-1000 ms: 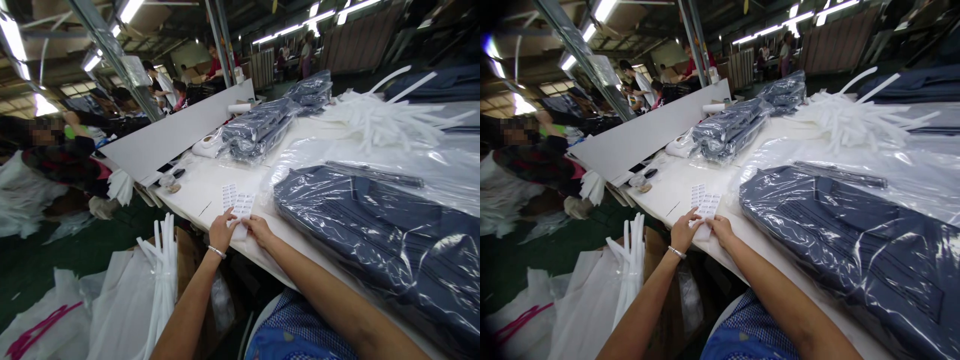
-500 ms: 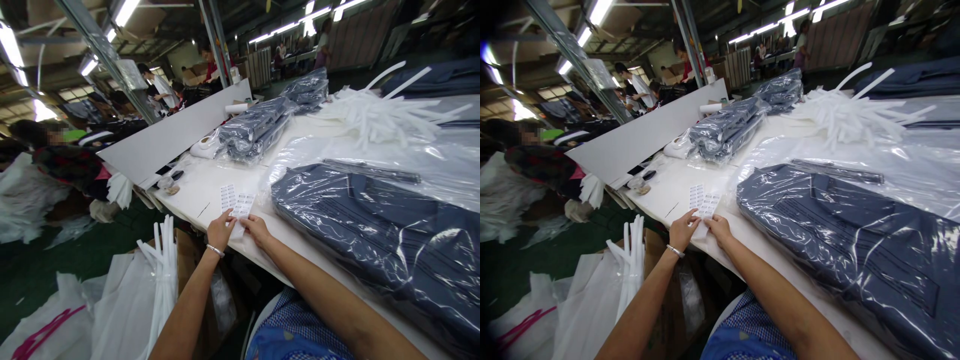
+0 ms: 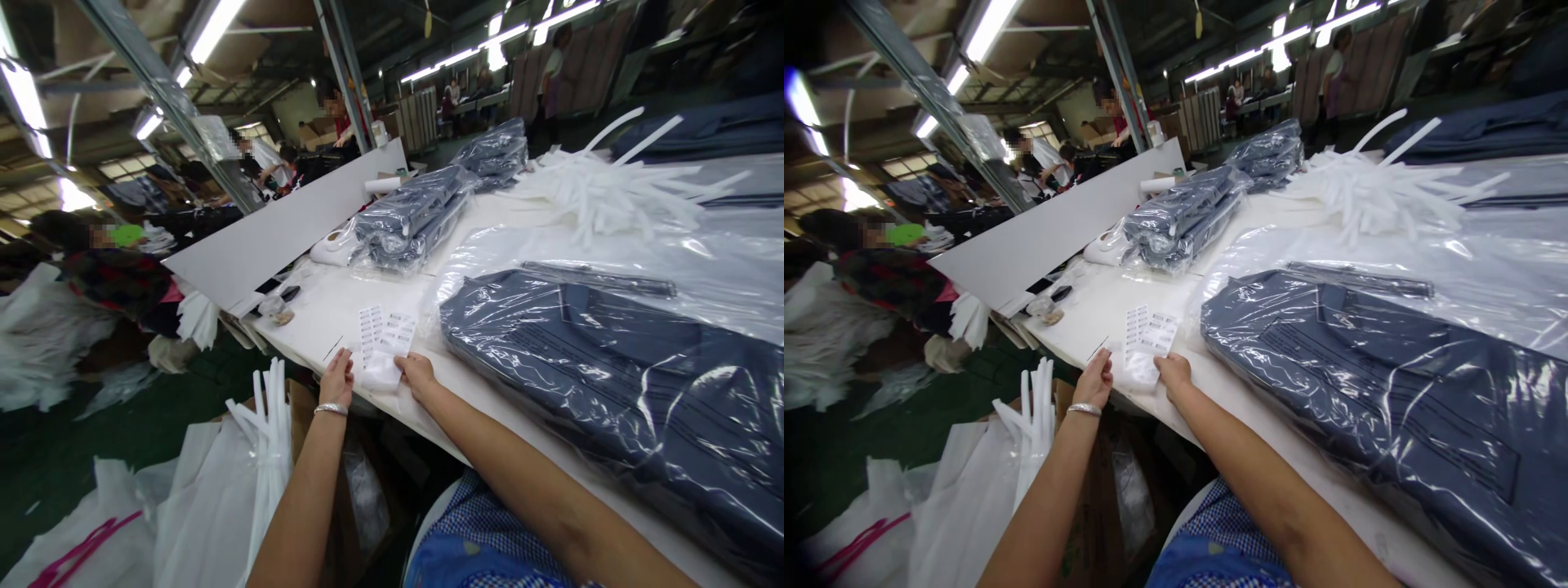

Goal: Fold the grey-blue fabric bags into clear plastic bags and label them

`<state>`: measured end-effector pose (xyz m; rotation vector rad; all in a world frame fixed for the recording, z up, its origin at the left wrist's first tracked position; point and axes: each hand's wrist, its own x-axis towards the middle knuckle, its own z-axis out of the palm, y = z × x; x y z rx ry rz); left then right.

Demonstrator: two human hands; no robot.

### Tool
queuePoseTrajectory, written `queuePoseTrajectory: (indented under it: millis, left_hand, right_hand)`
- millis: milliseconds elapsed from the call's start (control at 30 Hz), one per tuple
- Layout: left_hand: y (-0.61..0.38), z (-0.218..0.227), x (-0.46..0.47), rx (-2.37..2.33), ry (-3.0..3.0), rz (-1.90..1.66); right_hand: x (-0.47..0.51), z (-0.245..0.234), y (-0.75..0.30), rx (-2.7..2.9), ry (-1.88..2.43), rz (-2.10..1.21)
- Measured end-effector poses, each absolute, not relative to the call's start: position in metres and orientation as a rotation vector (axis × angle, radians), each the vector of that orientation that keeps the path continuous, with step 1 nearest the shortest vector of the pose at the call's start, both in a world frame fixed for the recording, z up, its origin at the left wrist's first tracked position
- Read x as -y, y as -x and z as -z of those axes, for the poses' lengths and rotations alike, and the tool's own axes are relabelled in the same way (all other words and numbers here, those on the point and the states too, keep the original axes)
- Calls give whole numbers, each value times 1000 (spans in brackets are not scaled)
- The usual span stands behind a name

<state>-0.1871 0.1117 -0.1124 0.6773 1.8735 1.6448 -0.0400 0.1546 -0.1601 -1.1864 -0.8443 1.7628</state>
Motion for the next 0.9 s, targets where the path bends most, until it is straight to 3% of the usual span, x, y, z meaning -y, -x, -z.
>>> queuePoseTrajectory:
  millis: [167, 300, 567, 733, 900]
  left_hand:
    - [168, 85, -97, -1856, -755, -1853]
    - [114, 67, -82, -1974, -1415, -1784]
    - [10, 85, -74, -1528, -2580, -1515]
    - [-28, 84, -72, -1097, -2678, -1466]
    - [-58, 63, -86, -1016, -2293, -1327]
  right_hand:
    - [-126, 145, 8, 1063, 1131, -1502]
    - [-88, 124, -37, 1312, 1014, -1079]
    - [-63, 83, -103, 664, 807, -1335]
    - [-45, 78, -150, 521, 865, -1268]
    - [-29, 70, -221, 598, 1108, -1138]
